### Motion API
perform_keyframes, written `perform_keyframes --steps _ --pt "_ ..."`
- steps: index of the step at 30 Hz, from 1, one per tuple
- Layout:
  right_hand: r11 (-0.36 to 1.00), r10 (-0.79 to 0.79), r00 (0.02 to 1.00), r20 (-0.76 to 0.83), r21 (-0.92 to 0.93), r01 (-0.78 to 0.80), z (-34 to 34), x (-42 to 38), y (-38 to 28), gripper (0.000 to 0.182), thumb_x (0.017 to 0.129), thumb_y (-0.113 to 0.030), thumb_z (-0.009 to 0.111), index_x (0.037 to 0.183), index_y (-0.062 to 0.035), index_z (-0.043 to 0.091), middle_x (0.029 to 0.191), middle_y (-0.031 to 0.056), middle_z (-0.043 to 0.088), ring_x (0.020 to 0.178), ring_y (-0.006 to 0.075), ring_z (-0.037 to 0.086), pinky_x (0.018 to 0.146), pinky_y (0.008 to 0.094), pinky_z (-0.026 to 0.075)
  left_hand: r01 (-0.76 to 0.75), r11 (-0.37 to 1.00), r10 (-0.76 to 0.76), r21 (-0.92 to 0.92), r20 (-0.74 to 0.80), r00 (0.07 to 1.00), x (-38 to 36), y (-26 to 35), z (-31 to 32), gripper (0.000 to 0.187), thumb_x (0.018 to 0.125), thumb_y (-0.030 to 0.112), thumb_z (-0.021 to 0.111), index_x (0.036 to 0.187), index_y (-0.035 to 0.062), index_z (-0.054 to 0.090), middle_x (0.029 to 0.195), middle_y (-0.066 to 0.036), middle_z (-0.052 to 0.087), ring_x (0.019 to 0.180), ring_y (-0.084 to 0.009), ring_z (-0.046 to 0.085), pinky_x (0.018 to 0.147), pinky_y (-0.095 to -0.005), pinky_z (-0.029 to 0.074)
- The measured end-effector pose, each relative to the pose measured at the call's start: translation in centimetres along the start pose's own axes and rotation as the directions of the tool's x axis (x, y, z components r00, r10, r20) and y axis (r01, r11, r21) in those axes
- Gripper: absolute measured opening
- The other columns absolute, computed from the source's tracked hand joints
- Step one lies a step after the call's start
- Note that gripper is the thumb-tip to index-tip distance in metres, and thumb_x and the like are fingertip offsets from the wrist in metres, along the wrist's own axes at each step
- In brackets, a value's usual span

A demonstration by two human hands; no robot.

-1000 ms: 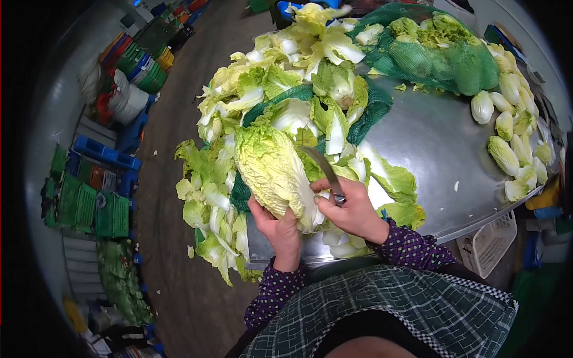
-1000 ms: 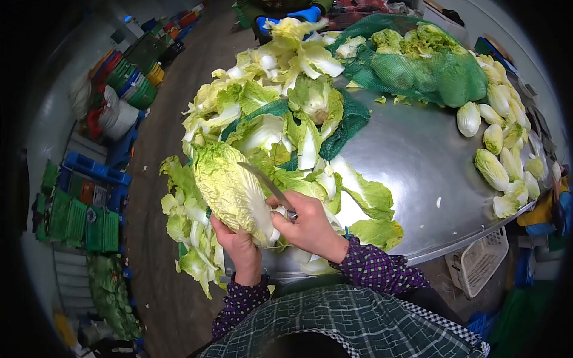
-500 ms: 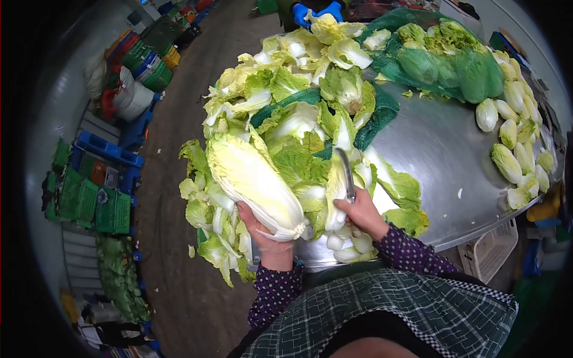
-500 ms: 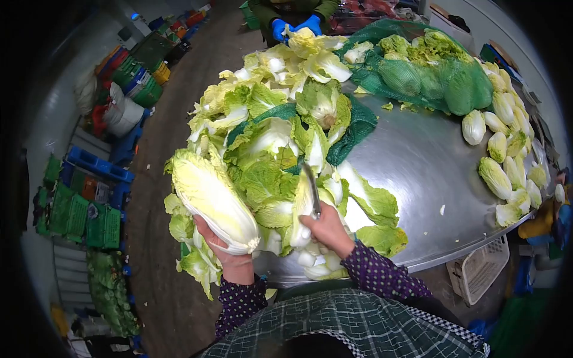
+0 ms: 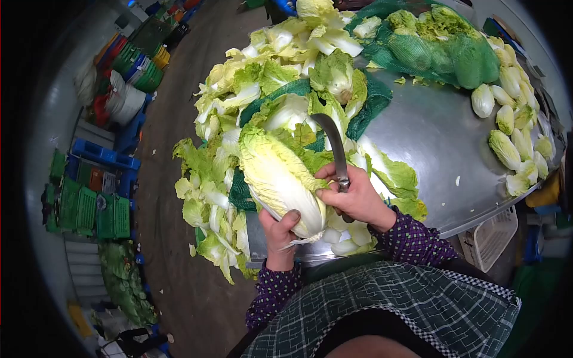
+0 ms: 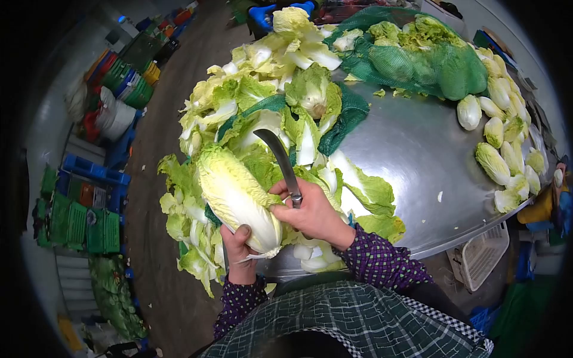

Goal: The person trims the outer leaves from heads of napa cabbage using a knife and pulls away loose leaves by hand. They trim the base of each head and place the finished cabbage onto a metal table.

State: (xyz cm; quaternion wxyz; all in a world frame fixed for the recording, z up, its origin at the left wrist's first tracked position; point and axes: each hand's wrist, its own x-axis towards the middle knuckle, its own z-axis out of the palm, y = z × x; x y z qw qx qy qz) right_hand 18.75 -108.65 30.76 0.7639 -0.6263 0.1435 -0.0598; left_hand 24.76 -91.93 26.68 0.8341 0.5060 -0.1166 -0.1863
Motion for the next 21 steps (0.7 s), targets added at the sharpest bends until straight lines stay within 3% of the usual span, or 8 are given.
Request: perform_keyframes --steps 3,6,9,13,15,16,17,21 --pt "0.897 -0.362 0.927 -0.099 -0.307 0.318 -0.8 1.3 4.3 0.032 0.074 -0.008 0.067 0.103 0.0006 0.056 0.071 -0.0001 0.056 0.052 0.0060 0.050 0.045 0.0219 0.039 -0.012 0.989 0.002 -0.150 -0.068 0.998 -0.1 -0.4 -0.3 0.072 0.063 0.017 0.072 0.125 -0.0081 0.044 0.115 -0.018 0.057 0.103 -0.0278 0.059 0.090 -0.0393 0.050" --pt "0.900 -0.120 0.985 -0.121 -0.433 0.056 -2.7 1.1 8.7 0.039 0.072 -0.014 0.068 0.104 0.0031 0.056 0.085 0.0072 0.064 0.069 0.0199 0.060 0.065 0.0363 0.049 0.038 0.806 -0.030 -0.591 0.023 0.999 0.2 1.0 -0.2 0.075 0.064 0.013 0.071 0.132 0.0007 0.040 0.122 -0.018 0.052 0.108 -0.0331 0.057 0.094 -0.0482 0.047" --pt "0.750 -0.277 0.956 -0.098 -0.644 0.151 -3.2 0.5 7.7 0.048 0.078 -0.023 0.069 0.115 0.0028 0.054 0.088 0.0089 0.065 0.060 0.0188 0.060 0.056 0.0345 0.049 -0.171 0.952 0.145 -0.255 -0.118 0.982 0.5 1.8 -0.1 0.074 0.065 0.011 0.072 0.131 0.0001 0.041 0.122 -0.016 0.053 0.108 -0.0324 0.057 0.097 -0.0480 0.045" --pt "0.957 0.114 0.977 0.182 0.242 -0.157 -1.5 -0.6 3.6 0.052 0.089 -0.025 0.060 0.131 -0.0010 0.043 0.082 0.0065 0.062 0.043 0.0065 0.048 0.041 0.0213 0.041 -0.240 0.847 0.232 0.474 0.076 0.970 -1.2 0.2 1.5 0.064 0.079 0.014 0.068 0.134 0.0005 0.038 0.131 -0.016 0.048 0.119 -0.0287 0.049 0.102 -0.0431 0.040" --pt "0.775 0.029 0.963 0.269 0.602 -0.192 -2.1 0.1 3.5 0.052 0.087 -0.021 0.062 0.132 -0.0019 0.043 0.077 0.0037 0.058 0.042 0.0059 0.046 0.040 0.0211 0.041 -0.149 0.984 0.145 -0.093 -0.052 0.988 -0.7 -2.7 -0.6 0.078 0.083 0.047 0.062 0.140 0.0029 0.031 0.139 -0.018 0.039 0.127 -0.0314 0.040 0.108 -0.0456 0.031" --pt "0.822 -0.021 0.985 0.173 0.564 -0.081 -3.0 0.5 3.3 0.053 0.085 -0.017 0.064 0.132 -0.0023 0.043 0.068 -0.0003 0.053 0.042 0.0057 0.045 0.040 0.0202 0.041 0.198 0.958 -0.229 -0.208 -0.138 0.964 -0.1 1.0 -0.7 0.105 0.076 0.076 0.048 0.141 -0.0026 0.025 0.143 -0.024 0.031 0.131 -0.0326 0.036 0.110 -0.0455 0.027" --pt "0.848 -0.083 0.988 0.134 0.529 -0.001 -4.0 0.5 3.2 0.053 0.081 -0.014 0.068 0.128 -0.0021 0.047 0.072 0.0006 0.057 0.041 0.0045 0.044 0.040 0.0181 0.039 0.294 0.863 -0.135 -0.410 0.373 0.918 -0.6 3.1 0.8 0.116 0.069 0.084 0.042 0.138 -0.0088 0.029 0.141 -0.027 0.034 0.130 -0.0328 0.037 0.109 -0.0462 0.030" --pt "0.923 -0.272 0.942 0.195 -0.223 0.312 -3.6 0.3 1.3 0.040 0.079 -0.017 0.072 0.116 -0.0066 0.061 0.089 -0.0002 0.062 0.068 0.0020 0.053 0.058 0.0203 0.043 0.463 0.886 -0.444 0.039 0.366 0.818 -0.7 2.3 -1.6 0.101 0.069 0.065 0.067 0.132 -0.0090 0.039 0.132 -0.021 0.048 0.120 -0.0253 0.049 0.103 -0.0385 0.038"
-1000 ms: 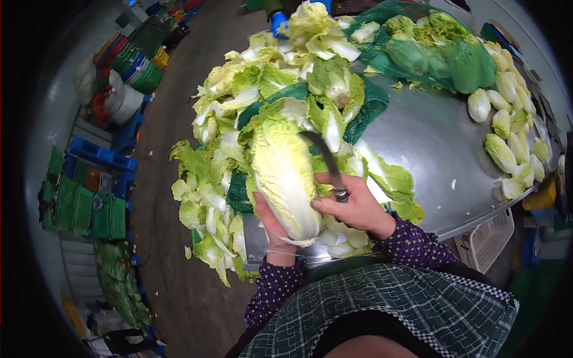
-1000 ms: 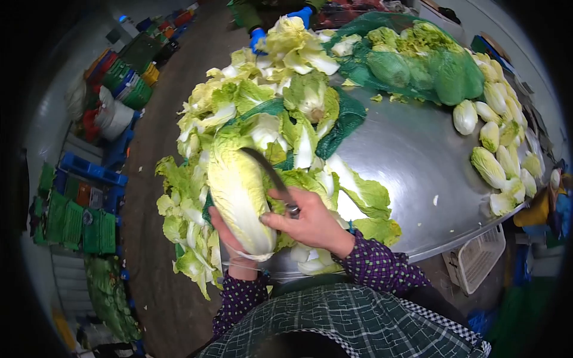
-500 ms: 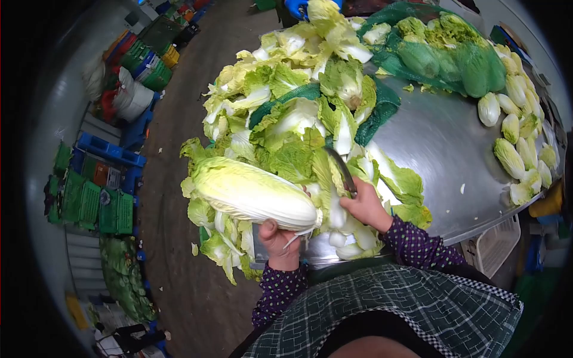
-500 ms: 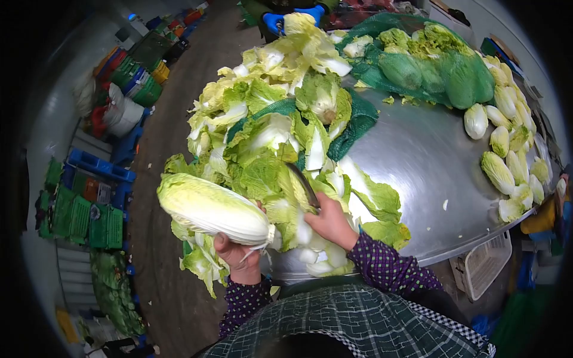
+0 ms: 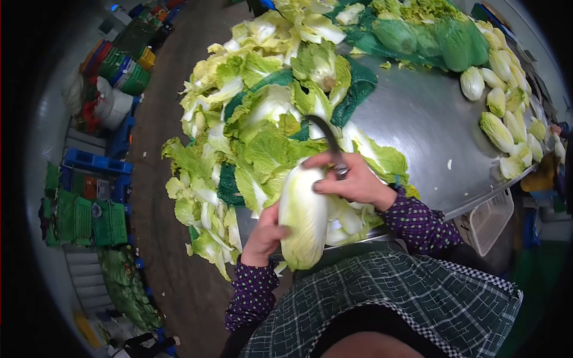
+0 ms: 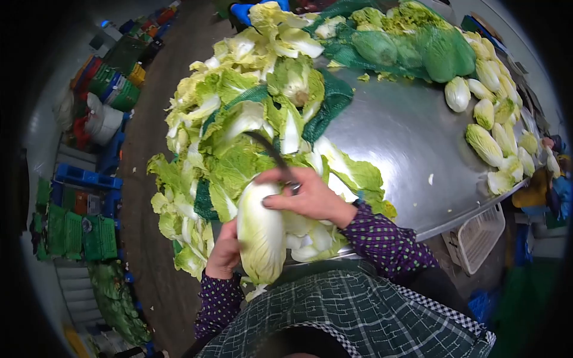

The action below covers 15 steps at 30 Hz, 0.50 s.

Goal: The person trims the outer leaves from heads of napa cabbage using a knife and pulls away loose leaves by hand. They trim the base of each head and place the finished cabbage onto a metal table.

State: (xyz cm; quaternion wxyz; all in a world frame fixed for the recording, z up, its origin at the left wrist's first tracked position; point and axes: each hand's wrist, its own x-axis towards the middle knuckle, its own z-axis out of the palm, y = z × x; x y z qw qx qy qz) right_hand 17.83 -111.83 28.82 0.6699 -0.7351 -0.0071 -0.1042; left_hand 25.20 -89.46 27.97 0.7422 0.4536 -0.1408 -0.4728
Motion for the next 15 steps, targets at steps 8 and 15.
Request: perform_keyframes --steps 8,15 --pt "0.568 -0.336 0.930 0.152 -0.754 0.329 -0.2 -0.3 0.3 0.039 0.082 -0.017 0.063 0.120 -0.0237 0.060 0.097 0.0093 0.058 0.058 0.0231 0.060 0.046 0.0323 0.049 0.091 0.970 -0.068 0.224 -0.108 0.992 -1.1 0.0 0.2 0.079 0.053 0.011 0.082 0.124 -0.0038 0.049 0.112 -0.011 0.062 0.101 -0.0194 0.060 0.091 -0.0330 0.045" --pt "0.439 -0.192 0.943 0.271 -0.836 0.330 -0.8 -0.4 -1.2 0.053 0.071 -0.013 0.067 0.123 -0.0192 0.057 0.087 0.0089 0.057 0.056 0.0231 0.060 0.046 0.0346 0.048 0.058 0.913 -0.002 0.405 -0.136 0.991 -1.7 1.2 1.3 0.079 0.051 0.012 0.085 0.121 -0.0057 0.052 0.111 -0.010 0.062 0.101 -0.0187 0.059 0.092 -0.0338 0.045"
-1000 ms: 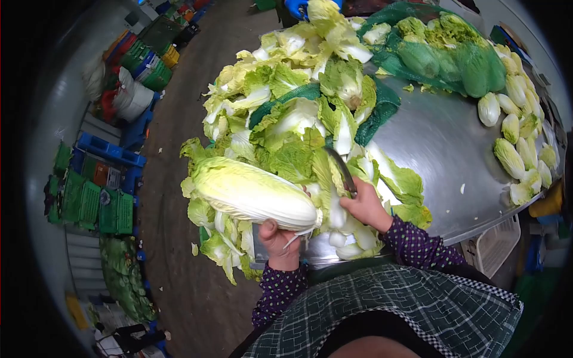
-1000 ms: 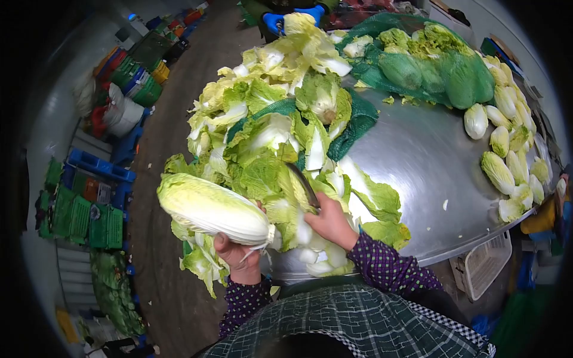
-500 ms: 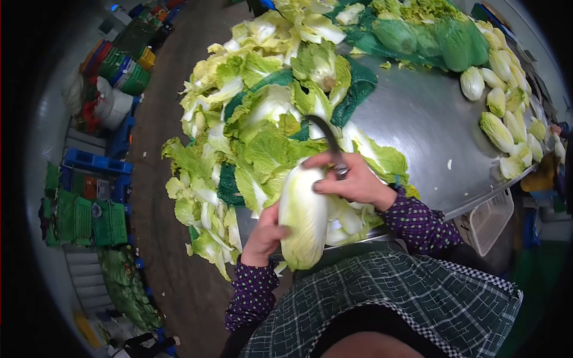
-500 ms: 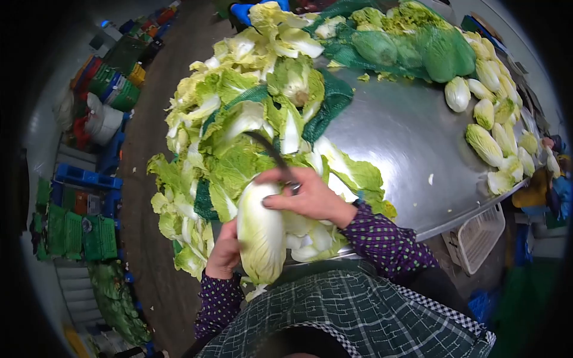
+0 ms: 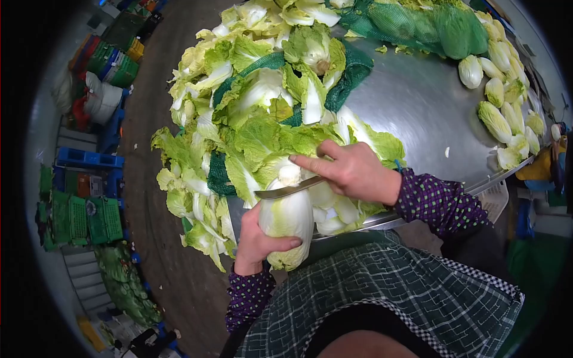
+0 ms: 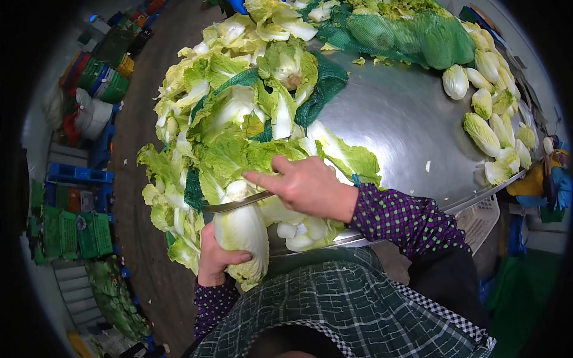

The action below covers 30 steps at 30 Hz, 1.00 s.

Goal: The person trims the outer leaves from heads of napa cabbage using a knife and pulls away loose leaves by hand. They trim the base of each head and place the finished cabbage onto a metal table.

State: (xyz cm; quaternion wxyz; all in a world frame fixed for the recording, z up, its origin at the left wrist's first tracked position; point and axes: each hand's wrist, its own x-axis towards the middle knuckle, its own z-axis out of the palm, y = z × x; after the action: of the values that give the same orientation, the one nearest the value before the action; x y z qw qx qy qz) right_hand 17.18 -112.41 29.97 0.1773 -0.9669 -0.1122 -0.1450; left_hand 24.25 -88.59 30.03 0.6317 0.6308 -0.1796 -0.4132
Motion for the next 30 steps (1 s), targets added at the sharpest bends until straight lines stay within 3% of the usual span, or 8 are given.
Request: perform_keyframes --steps 5,7,9,12,16,17,19,30 --pt "0.968 0.251 0.956 0.151 -0.011 -0.252 3.5 -3.0 5.0 0.045 0.075 -0.010 0.065 0.120 -0.0146 0.058 0.067 0.0092 0.054 0.056 0.0252 0.059 0.048 0.0373 0.048 -0.124 0.985 0.128 0.118 -0.023 0.992 0.5 0.6 -1.3 0.074 0.055 0.012 0.084 0.120 -0.0057 0.053 0.110 -0.011 0.063 0.099 -0.0184 0.060 0.089 -0.0319 0.046" --pt "0.931 0.146 0.967 -0.210 0.358 -0.063 4.5 -1.9 3.1 0.045 0.077 -0.012 0.068 0.121 -0.0104 0.057 0.077 0.0061 0.060 0.059 0.0188 0.059 0.054 0.0304 0.047 -0.063 0.988 0.095 0.140 -0.233 0.968 0.9 -0.1 0.3 0.067 0.061 0.014 0.081 0.119 -0.0044 0.053 0.106 -0.011 0.063 0.096 -0.0180 0.061 0.086 -0.0302 0.047" --pt "0.563 0.353 0.936 0.004 0.797 -0.216 2.0 -0.2 -0.7 0.045 0.079 -0.011 0.069 0.122 -0.0050 0.055 0.075 0.0012 0.059 0.060 0.0112 0.056 0.057 0.0265 0.045 -0.197 0.980 0.198 0.033 -0.274 0.941 2.9 -0.9 1.6 0.059 0.077 0.023 0.072 0.124 -0.0037 0.048 0.106 -0.011 0.062 0.096 -0.0158 0.059 0.082 -0.0282 0.048" --pt "0.235 0.523 0.839 0.151 0.921 -0.311 3.1 0.8 -0.8 0.049 0.080 -0.014 0.070 0.123 0.0003 0.051 0.077 0.0004 0.059 0.061 0.0056 0.053 0.057 0.0221 0.044 -0.240 0.966 0.207 -0.093 -0.271 0.940 4.0 -2.8 0.3 0.056 0.087 0.034 0.060 0.126 -0.0026 0.046 0.111 -0.012 0.060 0.097 -0.0160 0.059 0.085 -0.0292 0.048" --pt "-0.151 0.404 0.781 0.476 0.877 -0.457 3.6 1.8 -1.0 0.055 0.075 -0.027 0.076 0.115 0.0035 0.056 0.075 0.0058 0.061 0.068 0.0111 0.058 0.061 0.0269 0.047 -0.089 0.829 -0.007 -0.551 -0.170 0.985 5.5 -2.5 1.0 0.055 0.095 0.041 0.045 0.130 -0.0007 0.041 0.116 -0.015 0.058 0.100 -0.0186 0.060 0.088 -0.0315 0.048" --pt "-0.155 0.401 0.784 0.474 0.878 -0.452 4.3 2.0 -0.9 0.055 0.075 -0.027 0.076 0.115 0.0035 0.056 0.075 0.0058 0.061 0.068 0.0111 0.058 0.061 0.0269 0.047 -0.056 0.683 -0.032 -0.729 -0.107 0.994 5.5 -2.1 1.6 0.054 0.097 0.041 0.042 0.131 -0.0005 0.040 0.118 -0.015 0.057 0.102 -0.0194 0.059 0.088 -0.0325 0.048" --pt "0.527 0.520 0.854 -0.014 0.793 -0.307 4.8 2.0 -0.8 0.044 0.078 -0.023 0.074 0.111 0.0019 0.060 0.079 0.0013 0.062 0.070 0.0081 0.056 0.061 0.0213 0.044 -0.137 0.802 -0.017 -0.582 -0.252 0.967 5.6 -2.8 1.0 0.052 0.095 0.037 0.047 0.129 -0.0023 0.041 0.121 -0.016 0.055 0.106 -0.0209 0.057 0.089 -0.0339 0.048" --pt "0.560 0.364 0.879 0.309 0.681 -0.472 3.2 2.1 -0.7 0.033 0.068 -0.014 0.069 0.095 0.0039 0.063 0.070 0.0063 0.060 0.064 0.0115 0.055 0.059 0.0282 0.046 -0.237 0.958 0.146 -0.162 -0.435 0.888 5.0 -2.8 0.2 0.050 0.078 0.016 0.073 0.117 -0.0041 0.051 0.105 -0.012 0.062 0.092 -0.0158 0.060 0.082 -0.0308 0.049"
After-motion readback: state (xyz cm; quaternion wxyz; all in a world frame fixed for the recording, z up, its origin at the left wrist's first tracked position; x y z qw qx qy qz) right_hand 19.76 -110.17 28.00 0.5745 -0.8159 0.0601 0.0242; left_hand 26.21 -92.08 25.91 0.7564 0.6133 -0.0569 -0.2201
